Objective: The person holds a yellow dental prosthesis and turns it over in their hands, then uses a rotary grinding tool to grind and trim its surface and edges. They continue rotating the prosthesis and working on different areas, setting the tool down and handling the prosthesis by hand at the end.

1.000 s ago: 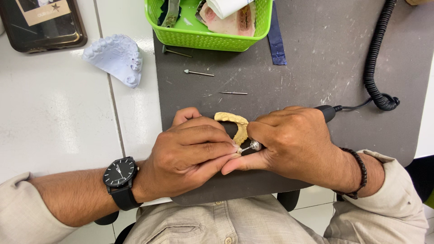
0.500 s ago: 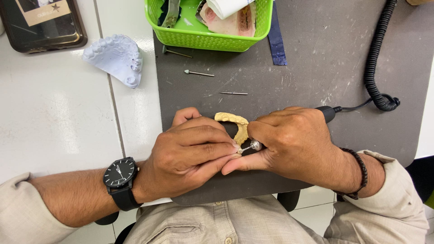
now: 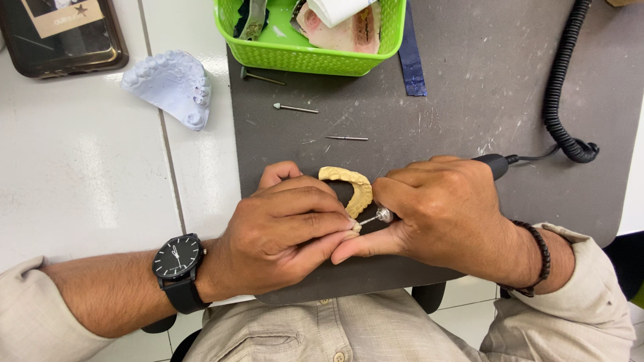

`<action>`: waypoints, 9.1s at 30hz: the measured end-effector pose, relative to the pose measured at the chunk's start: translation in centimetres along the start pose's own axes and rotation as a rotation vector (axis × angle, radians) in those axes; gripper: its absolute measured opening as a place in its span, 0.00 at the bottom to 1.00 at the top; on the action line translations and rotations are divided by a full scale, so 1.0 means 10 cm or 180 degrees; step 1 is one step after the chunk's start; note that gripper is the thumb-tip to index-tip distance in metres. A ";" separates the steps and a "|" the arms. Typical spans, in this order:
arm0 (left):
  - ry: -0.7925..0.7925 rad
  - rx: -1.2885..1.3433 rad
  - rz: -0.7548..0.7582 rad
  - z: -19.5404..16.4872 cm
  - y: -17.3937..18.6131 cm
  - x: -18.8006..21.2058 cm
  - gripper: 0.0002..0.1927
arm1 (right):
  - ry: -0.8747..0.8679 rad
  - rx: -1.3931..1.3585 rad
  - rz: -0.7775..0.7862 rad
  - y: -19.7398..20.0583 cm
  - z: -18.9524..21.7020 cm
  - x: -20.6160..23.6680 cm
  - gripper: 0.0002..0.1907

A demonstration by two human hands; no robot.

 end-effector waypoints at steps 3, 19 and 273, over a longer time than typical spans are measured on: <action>-0.0003 0.0026 -0.0002 0.00 -0.01 0.00 0.07 | -0.0121 0.0105 0.0133 -0.01 0.00 0.00 0.40; 0.0001 0.0021 0.0007 0.00 0.00 0.00 0.07 | -0.0058 -0.0015 0.0198 -0.04 -0.01 0.01 0.38; -0.0198 -0.0177 0.0044 -0.01 0.01 0.03 0.09 | 0.0056 0.0183 0.0229 -0.04 0.00 0.02 0.36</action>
Point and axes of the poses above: each hand's wrist, its own x-axis away from the middle knuckle, its own y-axis out of the back of the hand, z = x × y, the point moved 1 cm from there along -x, towards the middle knuckle, and after that the axes turned 12 degrees about -x, right-handed, at the moved point
